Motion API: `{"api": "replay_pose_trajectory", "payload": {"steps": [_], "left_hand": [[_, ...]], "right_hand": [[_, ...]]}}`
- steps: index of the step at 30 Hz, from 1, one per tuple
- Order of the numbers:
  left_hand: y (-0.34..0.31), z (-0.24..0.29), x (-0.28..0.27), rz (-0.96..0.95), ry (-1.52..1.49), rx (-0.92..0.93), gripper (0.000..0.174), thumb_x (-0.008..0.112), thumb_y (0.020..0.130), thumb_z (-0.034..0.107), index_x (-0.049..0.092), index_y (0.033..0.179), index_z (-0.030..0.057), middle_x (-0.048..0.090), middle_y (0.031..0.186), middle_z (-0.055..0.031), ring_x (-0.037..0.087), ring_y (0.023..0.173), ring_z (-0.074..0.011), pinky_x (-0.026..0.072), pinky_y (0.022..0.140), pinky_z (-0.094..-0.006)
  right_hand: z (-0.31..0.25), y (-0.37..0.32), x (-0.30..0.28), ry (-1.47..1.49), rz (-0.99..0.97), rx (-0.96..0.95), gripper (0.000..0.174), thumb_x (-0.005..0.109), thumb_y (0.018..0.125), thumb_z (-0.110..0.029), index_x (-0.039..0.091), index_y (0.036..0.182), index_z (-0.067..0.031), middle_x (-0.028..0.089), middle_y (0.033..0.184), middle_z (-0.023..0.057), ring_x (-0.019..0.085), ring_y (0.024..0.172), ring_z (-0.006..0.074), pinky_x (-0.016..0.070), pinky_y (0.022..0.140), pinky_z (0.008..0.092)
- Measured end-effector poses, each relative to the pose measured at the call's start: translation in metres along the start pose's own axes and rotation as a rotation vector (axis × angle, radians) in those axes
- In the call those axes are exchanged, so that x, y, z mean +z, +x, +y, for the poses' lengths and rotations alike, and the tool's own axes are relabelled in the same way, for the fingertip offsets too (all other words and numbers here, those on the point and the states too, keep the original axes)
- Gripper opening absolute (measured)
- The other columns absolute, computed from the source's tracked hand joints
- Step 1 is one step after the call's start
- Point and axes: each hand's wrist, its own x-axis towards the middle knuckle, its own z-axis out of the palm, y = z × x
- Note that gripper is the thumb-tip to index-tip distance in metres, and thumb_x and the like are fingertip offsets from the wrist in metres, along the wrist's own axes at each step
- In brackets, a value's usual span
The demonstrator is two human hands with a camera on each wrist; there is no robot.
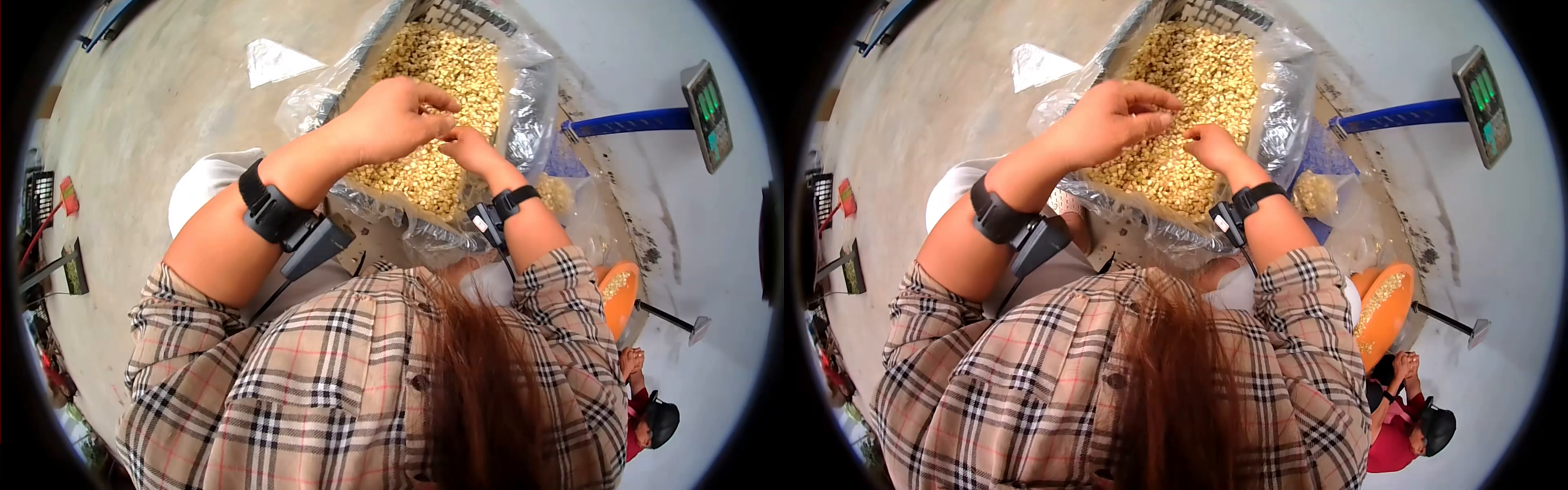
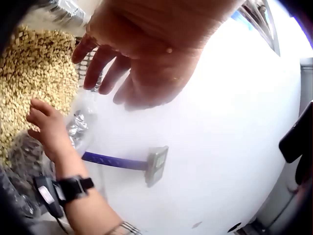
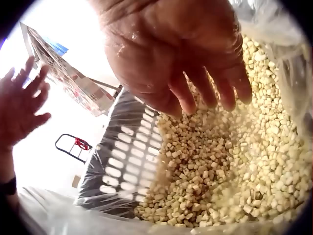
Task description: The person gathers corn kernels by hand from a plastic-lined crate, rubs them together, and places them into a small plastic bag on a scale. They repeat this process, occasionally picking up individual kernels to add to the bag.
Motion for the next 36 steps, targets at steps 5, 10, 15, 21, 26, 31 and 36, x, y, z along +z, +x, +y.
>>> {"api": "replay_pose_trajectory", "payload": {"steps": [5,10,15,21,26,31,36], "left_hand": [[-0.002,0.011,-0.006,0.110,-0.402,0.030,0.028,0.058,0.084,0.017,0.060,0.107,0.0013,0.062,0.095,-0.0032,0.056,0.086,-0.0091,0.0431,0.074,-0.0233],[-0.017,0.034,-0.011,0.101,-0.705,-0.119,0.028,0.054,0.085,0.016,0.058,0.109,0.0017,0.061,0.103,-0.0044,0.058,0.092,-0.0100,0.0442,0.079,-0.0243],[-0.019,0.037,-0.025,0.140,-0.713,-0.106,0.030,0.053,0.086,0.018,0.057,0.110,0.0002,0.061,0.103,-0.0063,0.059,0.090,-0.0107,0.0461,0.078,-0.0240],[-0.031,0.057,-0.015,0.184,-0.716,-0.129,0.030,0.052,0.086,0.018,0.058,0.109,-0.0001,0.062,0.102,-0.0064,0.059,0.089,-0.0107,0.0462,0.077,-0.0231],[-0.025,0.059,-0.015,0.193,-0.765,-0.133,0.027,0.055,0.083,0.017,0.059,0.105,0.0011,0.061,0.096,-0.0043,0.055,0.081,-0.0085,0.0435,0.069,-0.0205],[-0.018,0.060,-0.017,0.201,-0.735,-0.133,0.028,0.052,0.087,0.018,0.058,0.108,0.0009,0.061,0.102,-0.0048,0.058,0.090,-0.0104,0.0454,0.077,-0.0222],[-0.014,0.056,-0.020,0.232,-0.726,-0.077,0.026,0.050,0.088,0.017,0.058,0.108,0.0019,0.061,0.102,-0.0048,0.059,0.090,-0.0103,0.0459,0.075,-0.0217]], "right_hand": [[0.019,0.044,0.030,-0.060,-0.224,-0.023,0.051,0.063,0.077,-0.025,0.051,0.122,-0.0048,0.053,0.120,0.0180,0.052,0.110,0.0294,0.0416,0.092,0.0352],[-0.039,0.027,0.036,0.407,-0.362,-0.217,0.058,0.062,0.077,-0.024,0.044,0.130,-0.0085,0.046,0.129,0.0157,0.045,0.119,0.0264,0.0376,0.096,0.0345],[-0.063,0.031,0.049,0.427,-0.541,-0.210,0.056,0.064,0.076,-0.024,0.047,0.126,-0.0078,0.049,0.125,0.0142,0.046,0.115,0.0249,0.0385,0.094,0.0336],[-0.048,0.036,0.077,0.232,-0.713,-0.167,0.053,0.066,0.074,-0.024,0.050,0.122,-0.0069,0.052,0.119,0.0124,0.048,0.110,0.0231,0.0396,0.091,0.0325],[-0.042,0.044,0.096,0.120,-0.778,-0.138,0.051,0.068,0.073,-0.024,0.053,0.118,-0.0062,0.055,0.115,0.0110,0.050,0.105,0.0216,0.0405,0.088,0.0316],[-0.038,0.050,0.106,0.048,-0.819,-0.103,0.048,0.070,0.072,-0.024,0.056,0.115,-0.0055,0.058,0.110,0.0095,0.051,0.101,0.0200,0.0414,0.085,0.0307],[-0.033,0.048,0.112,0.079,-0.841,-0.046,0.051,0.073,0.069,-0.024,0.055,0.112,-0.0023,0.059,0.107,0.0106,0.051,0.100,0.0205,0.0413,0.084,0.0308]]}}
